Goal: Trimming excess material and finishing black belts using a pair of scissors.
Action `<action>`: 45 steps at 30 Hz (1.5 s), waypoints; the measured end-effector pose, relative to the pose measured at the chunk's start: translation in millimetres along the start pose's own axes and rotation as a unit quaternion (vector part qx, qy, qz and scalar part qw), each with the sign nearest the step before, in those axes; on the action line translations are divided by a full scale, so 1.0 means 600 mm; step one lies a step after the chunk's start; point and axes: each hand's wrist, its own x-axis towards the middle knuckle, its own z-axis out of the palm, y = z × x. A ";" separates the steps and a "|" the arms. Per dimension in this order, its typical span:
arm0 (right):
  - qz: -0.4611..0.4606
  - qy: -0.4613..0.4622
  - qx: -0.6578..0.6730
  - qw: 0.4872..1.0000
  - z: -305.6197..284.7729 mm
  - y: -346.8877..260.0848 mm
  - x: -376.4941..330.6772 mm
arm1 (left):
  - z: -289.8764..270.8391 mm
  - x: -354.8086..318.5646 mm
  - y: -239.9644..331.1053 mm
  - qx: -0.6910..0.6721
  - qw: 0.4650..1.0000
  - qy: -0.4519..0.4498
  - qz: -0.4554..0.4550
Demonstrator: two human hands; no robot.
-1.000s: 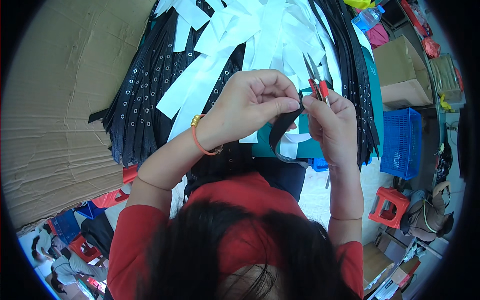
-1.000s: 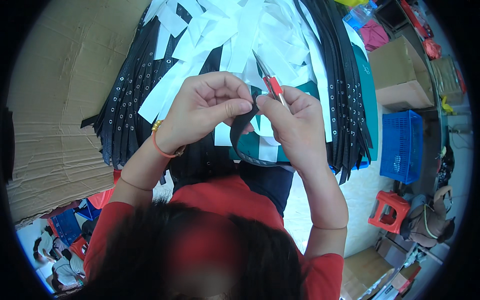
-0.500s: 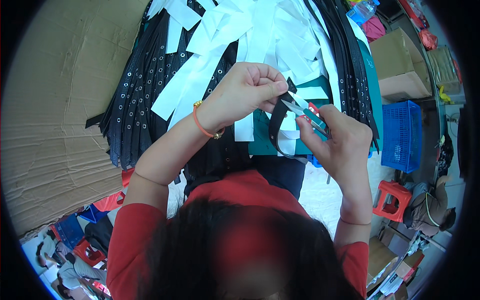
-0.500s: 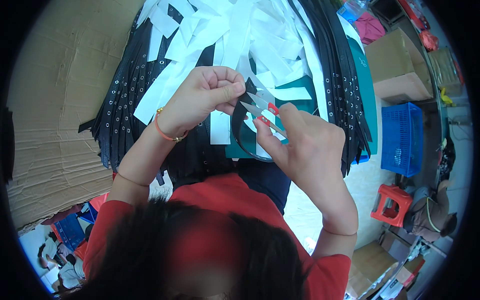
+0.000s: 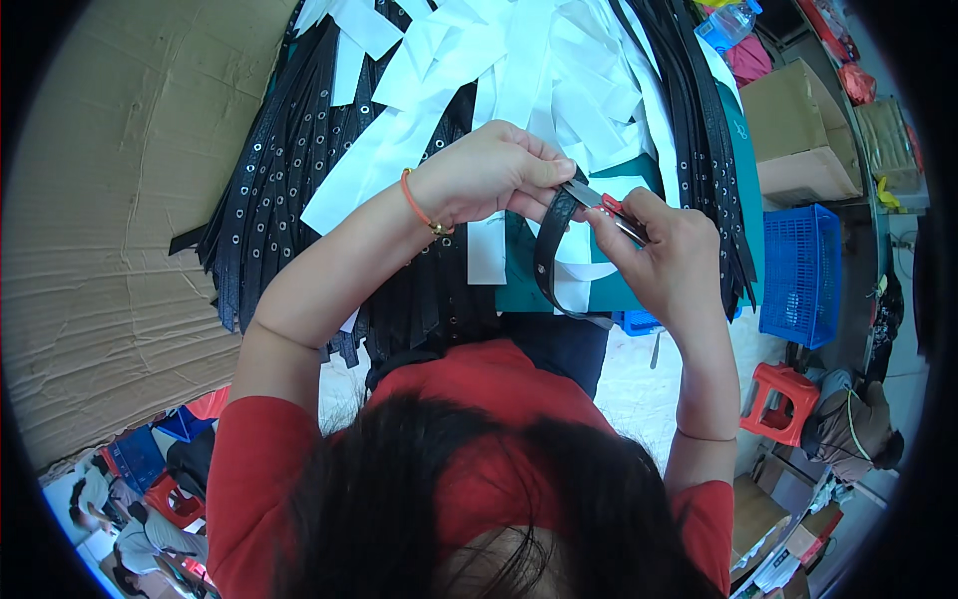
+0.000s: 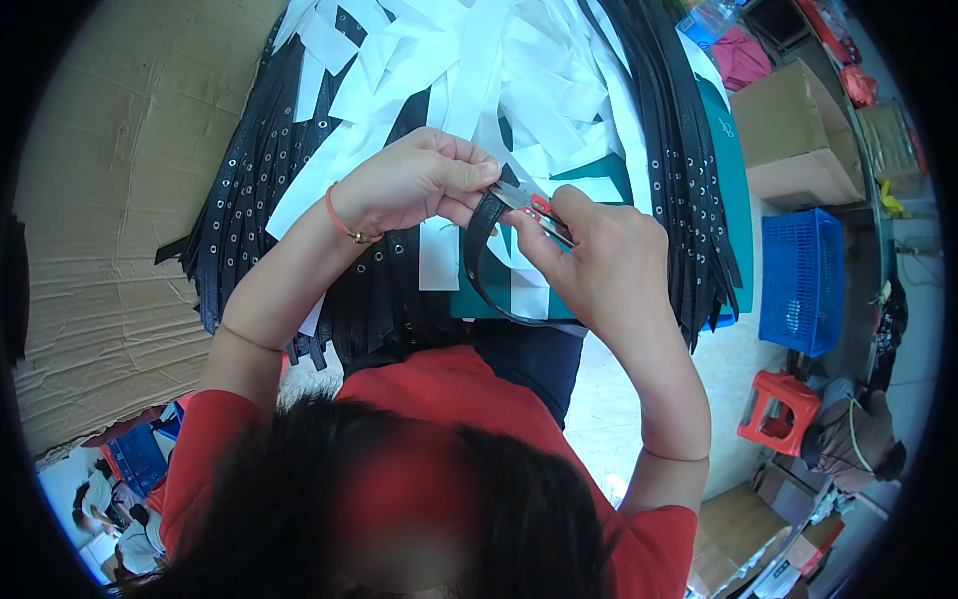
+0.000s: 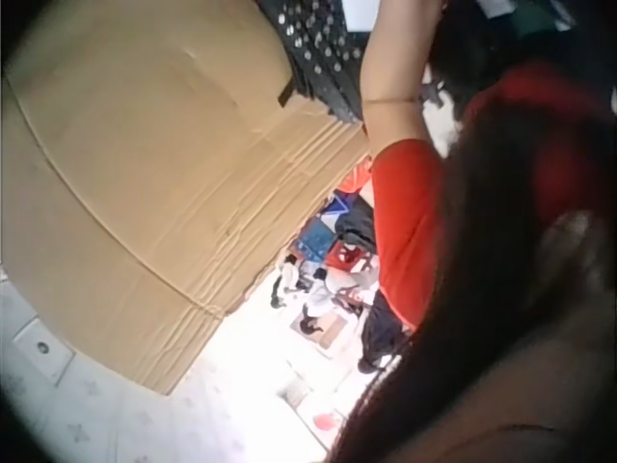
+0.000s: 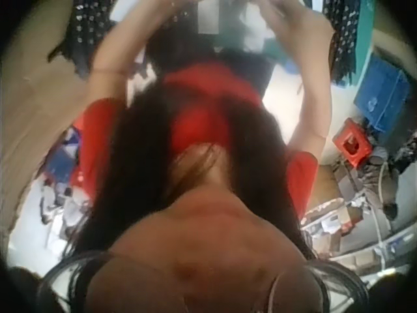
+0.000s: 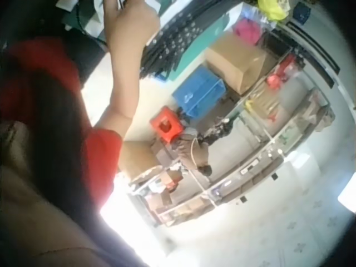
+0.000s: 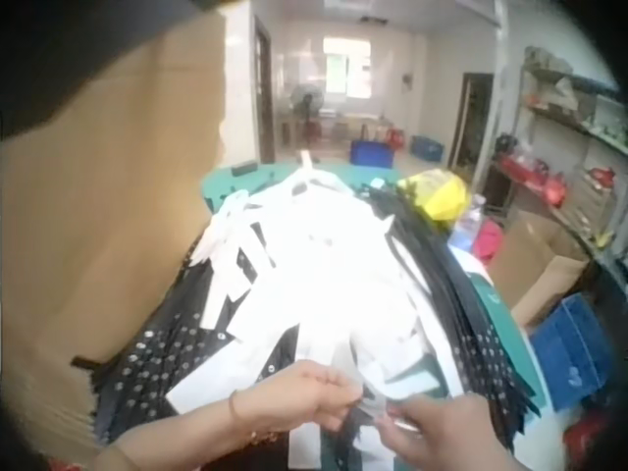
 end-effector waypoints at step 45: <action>0.070 0.007 0.395 0.916 -0.051 -0.054 -0.012 | 0.062 -0.137 0.014 -0.002 0.980 0.117 0.164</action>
